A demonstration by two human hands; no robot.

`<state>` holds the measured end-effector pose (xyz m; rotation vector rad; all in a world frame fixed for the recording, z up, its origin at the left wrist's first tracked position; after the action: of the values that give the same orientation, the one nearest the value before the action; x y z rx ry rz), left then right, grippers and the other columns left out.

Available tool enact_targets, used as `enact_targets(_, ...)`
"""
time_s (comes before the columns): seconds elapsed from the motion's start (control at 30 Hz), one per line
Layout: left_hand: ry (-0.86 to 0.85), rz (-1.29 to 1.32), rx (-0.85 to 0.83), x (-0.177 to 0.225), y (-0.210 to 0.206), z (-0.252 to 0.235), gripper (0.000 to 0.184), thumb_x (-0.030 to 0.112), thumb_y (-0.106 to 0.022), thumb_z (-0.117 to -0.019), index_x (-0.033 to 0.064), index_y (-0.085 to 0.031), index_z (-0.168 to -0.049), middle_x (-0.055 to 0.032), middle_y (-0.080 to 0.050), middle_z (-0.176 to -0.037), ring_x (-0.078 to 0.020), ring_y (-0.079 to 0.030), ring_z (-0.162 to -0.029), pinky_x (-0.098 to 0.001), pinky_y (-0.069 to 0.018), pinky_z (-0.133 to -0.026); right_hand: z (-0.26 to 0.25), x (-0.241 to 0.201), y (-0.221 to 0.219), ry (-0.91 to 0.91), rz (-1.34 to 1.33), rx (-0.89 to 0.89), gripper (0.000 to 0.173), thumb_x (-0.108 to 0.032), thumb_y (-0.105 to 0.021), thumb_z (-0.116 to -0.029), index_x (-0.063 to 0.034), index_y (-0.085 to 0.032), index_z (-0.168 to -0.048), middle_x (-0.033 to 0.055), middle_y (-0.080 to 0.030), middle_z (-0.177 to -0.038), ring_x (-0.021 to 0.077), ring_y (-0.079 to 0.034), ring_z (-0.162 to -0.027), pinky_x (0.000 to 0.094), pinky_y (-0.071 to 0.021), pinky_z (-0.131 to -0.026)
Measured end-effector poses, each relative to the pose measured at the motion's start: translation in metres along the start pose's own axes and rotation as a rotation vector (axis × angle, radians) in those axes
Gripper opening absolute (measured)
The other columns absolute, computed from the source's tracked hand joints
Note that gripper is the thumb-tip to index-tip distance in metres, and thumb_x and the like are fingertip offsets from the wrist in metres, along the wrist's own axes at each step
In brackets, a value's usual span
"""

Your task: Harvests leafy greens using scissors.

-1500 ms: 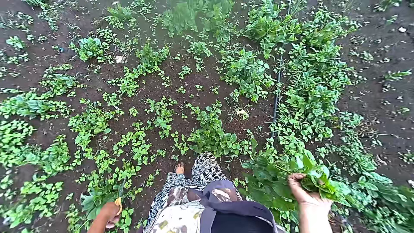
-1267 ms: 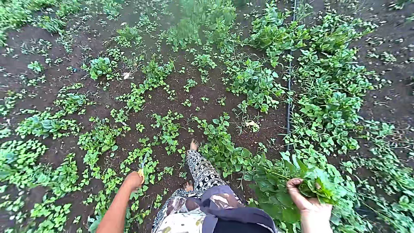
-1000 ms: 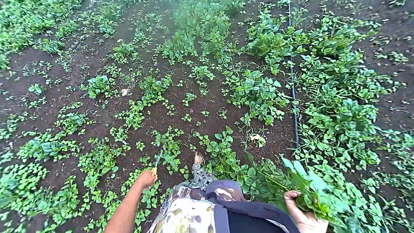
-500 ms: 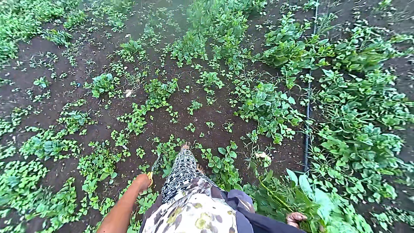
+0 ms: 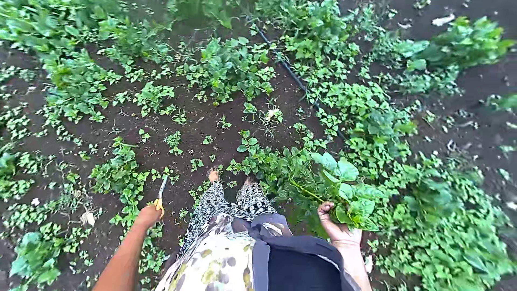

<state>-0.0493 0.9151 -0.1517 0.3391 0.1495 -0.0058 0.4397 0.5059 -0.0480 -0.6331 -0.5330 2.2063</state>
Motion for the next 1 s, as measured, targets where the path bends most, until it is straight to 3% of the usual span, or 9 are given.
enact_targets(0.13,-0.104,-0.107,0.134,0.082,0.079,-0.005,0.041,0.02,-0.056,-0.1034,-0.0062,-0.055,-0.134,-0.0309,-0.064,-0.126,-0.0443,-0.067,-0.113,-0.0622,-0.0533,-0.095,0.025,0.0,0.04,0.077,-0.144,0.042,0.043,-0.046,-0.05,-0.0995,-0.0048,-0.063,-0.101,0.0143,-0.069,-0.084,0.0245,-0.072,-0.072,0.0339,-0.0626,-0.064)
enact_targets(0.23,-0.195,-0.246,0.173,0.156,0.097,0.018,0.043,0.016,-0.06,-0.1005,-0.005,-0.053,-0.137,-0.0325,-0.06,-0.131,-0.047,-0.06,-0.123,-0.0655,-0.0463,-0.102,0.036,0.0,0.069,0.09,-0.197,0.121,0.044,-0.047,-0.047,-0.101,-0.0051,-0.061,-0.101,0.0139,-0.069,-0.083,0.0238,-0.072,-0.07,0.0324,-0.0618,-0.062)
enact_targets(0.53,-0.438,-0.572,0.21,0.334,0.07,0.043,0.046,0.012,-0.058,-0.0999,-0.0001,-0.049,-0.143,-0.0306,-0.061,-0.132,-0.0476,-0.059,-0.125,-0.0674,-0.0455,-0.103,0.03,0.032,0.123,0.031,-0.303,0.293,0.048,-0.05,-0.039,-0.1029,-0.007,-0.061,-0.098,0.0136,-0.069,-0.08,0.0246,-0.072,-0.068,0.0341,-0.0619,-0.06)
enact_targets(0.6,-0.466,-0.584,0.206,0.37,0.062,0.033,0.049,0.012,-0.058,-0.1001,0.0004,-0.046,-0.147,-0.0302,-0.061,-0.133,-0.0473,-0.06,-0.125,-0.067,-0.0454,-0.103,0.022,0.043,0.131,0.026,-0.346,0.305,0.047,-0.048,-0.044,-0.1011,-0.0052,-0.064,-0.097,0.0148,-0.07,-0.081,0.0253,-0.072,-0.069,0.0345,-0.0622,-0.062)
enact_targets(0.7,-0.479,-0.623,0.198,0.424,0.048,-0.003,0.054,0.012,-0.058,-0.0995,0.0017,-0.043,-0.15,-0.0285,-0.061,-0.135,-0.0459,-0.06,-0.126,-0.0666,-0.0452,-0.104,0.004,0.073,0.148,0.02,-0.37,0.337,0.048,-0.05,-0.05,-0.0985,-0.0046,-0.065,-0.099,0.0146,-0.071,-0.083,0.0243,-0.072,-0.071,0.0333,-0.0624,-0.063)
enact_targets(0.87,-0.457,-0.756,0.17,0.518,0.006,-0.126,0.057,0.016,-0.062,-0.0983,0.0023,-0.043,-0.15,-0.0282,-0.061,-0.136,-0.0452,-0.059,-0.128,-0.0647,-0.0457,-0.105,-0.038,0.135,0.169,0.027,-0.319,0.28,0.042,-0.046,-0.072,-0.0844,-0.006,-0.077,-0.097,0.0111,-0.075,-0.087,0.0197,-0.074,-0.079,0.0279,-0.0621,-0.072)
enact_targets(1.0,-0.483,-0.725,0.214,0.582,-0.033,-0.24,0.056,0.018,-0.069,-0.0965,0.0035,-0.047,-0.145,-0.0313,-0.064,-0.127,-0.0507,-0.062,-0.119,-0.0715,-0.0475,-0.097,-0.073,0.183,0.186,-0.004,-0.203,0.193,0.03,-0.038,-0.072,-0.0902,-0.0124,-0.077,-0.105,0.0028,-0.075,-0.097,0.0101,-0.072,-0.09,0.0226,-0.0584,-0.085)
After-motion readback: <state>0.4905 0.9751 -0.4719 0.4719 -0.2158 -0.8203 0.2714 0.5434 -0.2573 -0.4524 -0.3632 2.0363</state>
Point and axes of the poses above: each hand's wrist, its own z-axis away from the middle knuckle, its own y-axis out of the back of the hand, x = y × z, the point moved 10 cm from there along -z, towards the middle knuckle
